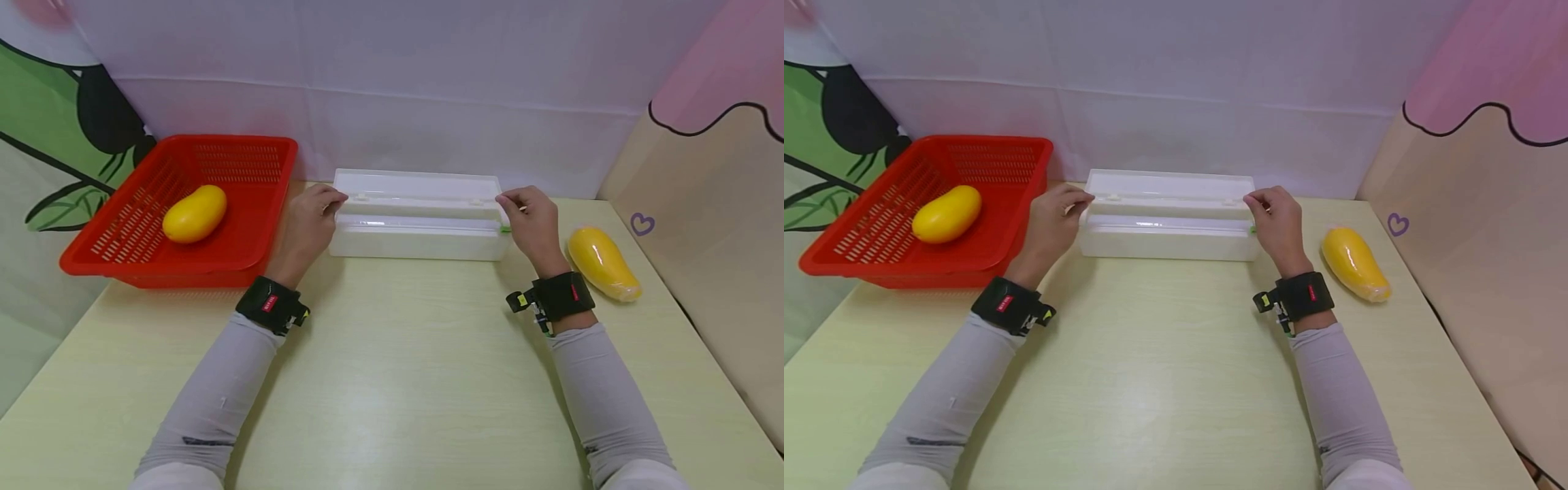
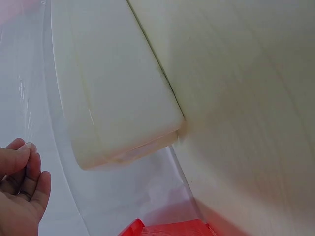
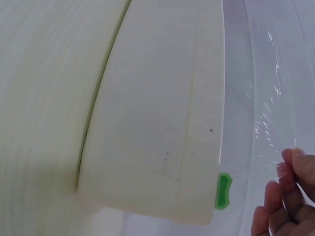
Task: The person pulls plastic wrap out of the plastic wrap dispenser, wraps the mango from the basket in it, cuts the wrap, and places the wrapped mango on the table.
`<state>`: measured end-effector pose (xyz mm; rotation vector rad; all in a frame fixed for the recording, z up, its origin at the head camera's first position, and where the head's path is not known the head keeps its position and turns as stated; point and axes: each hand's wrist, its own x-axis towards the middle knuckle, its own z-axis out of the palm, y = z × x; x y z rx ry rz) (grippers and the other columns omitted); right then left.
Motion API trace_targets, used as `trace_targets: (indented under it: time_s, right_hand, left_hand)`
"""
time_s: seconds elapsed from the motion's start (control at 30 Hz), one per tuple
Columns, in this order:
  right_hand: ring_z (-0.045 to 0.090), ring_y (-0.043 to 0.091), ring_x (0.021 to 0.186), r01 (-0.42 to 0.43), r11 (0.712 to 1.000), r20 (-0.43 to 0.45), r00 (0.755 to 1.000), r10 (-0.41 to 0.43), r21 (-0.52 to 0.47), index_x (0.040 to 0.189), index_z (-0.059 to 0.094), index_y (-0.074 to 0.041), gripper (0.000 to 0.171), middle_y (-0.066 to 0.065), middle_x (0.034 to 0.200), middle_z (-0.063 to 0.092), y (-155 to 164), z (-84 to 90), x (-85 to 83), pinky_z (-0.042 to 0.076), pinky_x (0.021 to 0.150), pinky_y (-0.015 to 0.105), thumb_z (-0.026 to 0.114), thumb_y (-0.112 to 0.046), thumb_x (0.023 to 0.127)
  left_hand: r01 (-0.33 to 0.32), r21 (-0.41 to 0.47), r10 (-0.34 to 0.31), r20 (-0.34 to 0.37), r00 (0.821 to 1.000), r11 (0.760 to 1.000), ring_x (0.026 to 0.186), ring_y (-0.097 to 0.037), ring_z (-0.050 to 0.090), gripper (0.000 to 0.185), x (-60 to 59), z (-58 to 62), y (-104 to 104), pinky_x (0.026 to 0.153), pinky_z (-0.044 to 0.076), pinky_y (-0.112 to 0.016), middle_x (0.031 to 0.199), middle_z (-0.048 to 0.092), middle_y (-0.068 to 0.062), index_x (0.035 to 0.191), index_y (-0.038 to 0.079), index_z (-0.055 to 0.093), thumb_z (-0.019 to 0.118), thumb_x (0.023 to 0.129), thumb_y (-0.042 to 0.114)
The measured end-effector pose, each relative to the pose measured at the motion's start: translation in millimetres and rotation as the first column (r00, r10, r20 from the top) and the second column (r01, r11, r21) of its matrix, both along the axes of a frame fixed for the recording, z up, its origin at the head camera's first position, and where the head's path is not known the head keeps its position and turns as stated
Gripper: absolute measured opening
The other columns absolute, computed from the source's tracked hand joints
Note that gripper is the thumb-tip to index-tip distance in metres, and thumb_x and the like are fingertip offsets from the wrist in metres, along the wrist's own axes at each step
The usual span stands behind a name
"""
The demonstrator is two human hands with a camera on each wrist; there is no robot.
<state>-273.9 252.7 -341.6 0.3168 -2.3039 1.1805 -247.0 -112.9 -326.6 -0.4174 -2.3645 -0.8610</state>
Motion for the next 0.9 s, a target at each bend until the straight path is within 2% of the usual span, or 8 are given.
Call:
trace_targets:
  time_s: [0.3, 0.5, 0.9]
  right_hand:
    - [0.053, 0.014, 0.084, -0.005, 0.999, -0.032, 0.999, 0.004, -0.033, 0.104, 0.073, 0.003, 0.024, 0.013, 0.096, 0.064, 0, 3.7, 1.6, 0.041, 0.069, 0.020, 0.065, -0.019, 0.097]
    - [0.053, 0.014, 0.084, 0.005, 0.999, -0.048, 0.999, -0.007, -0.043, 0.103, 0.073, 0.003, 0.025, 0.012, 0.095, 0.063, -1, 6.5, 3.7, 0.041, 0.068, 0.019, 0.065, -0.020, 0.097]
    - [0.053, 0.013, 0.084, 0.025, 0.998, -0.049, 0.998, -0.028, -0.050, 0.104, 0.073, 0.002, 0.027, 0.011, 0.096, 0.063, -2, 11.0, 4.6, 0.042, 0.069, 0.018, 0.065, -0.022, 0.097]
  left_hand:
    - [-0.010, 0.000, 0.010, 0.020, 1.000, 1.000, 0.101, -0.029, 0.063, 0.020, 2.2, 4.7, 0, 0.096, 0.053, -0.041, 0.110, 0.069, -0.016, 0.112, 0.000, 0.074, 0.061, 0.097, 0.003]
    - [-0.011, 0.007, 0.011, -0.004, 1.000, 1.000, 0.104, -0.031, 0.064, 0.020, 2.5, 7.5, 1, 0.096, 0.052, -0.042, 0.110, 0.070, -0.018, 0.111, -0.002, 0.074, 0.062, 0.096, 0.002]
    - [-0.007, 0.022, 0.008, -0.035, 0.999, 1.000, 0.098, -0.031, 0.065, 0.019, 3.1, 11.3, 1, 0.093, 0.054, -0.042, 0.107, 0.070, -0.018, 0.111, -0.003, 0.074, 0.063, 0.095, 0.001]
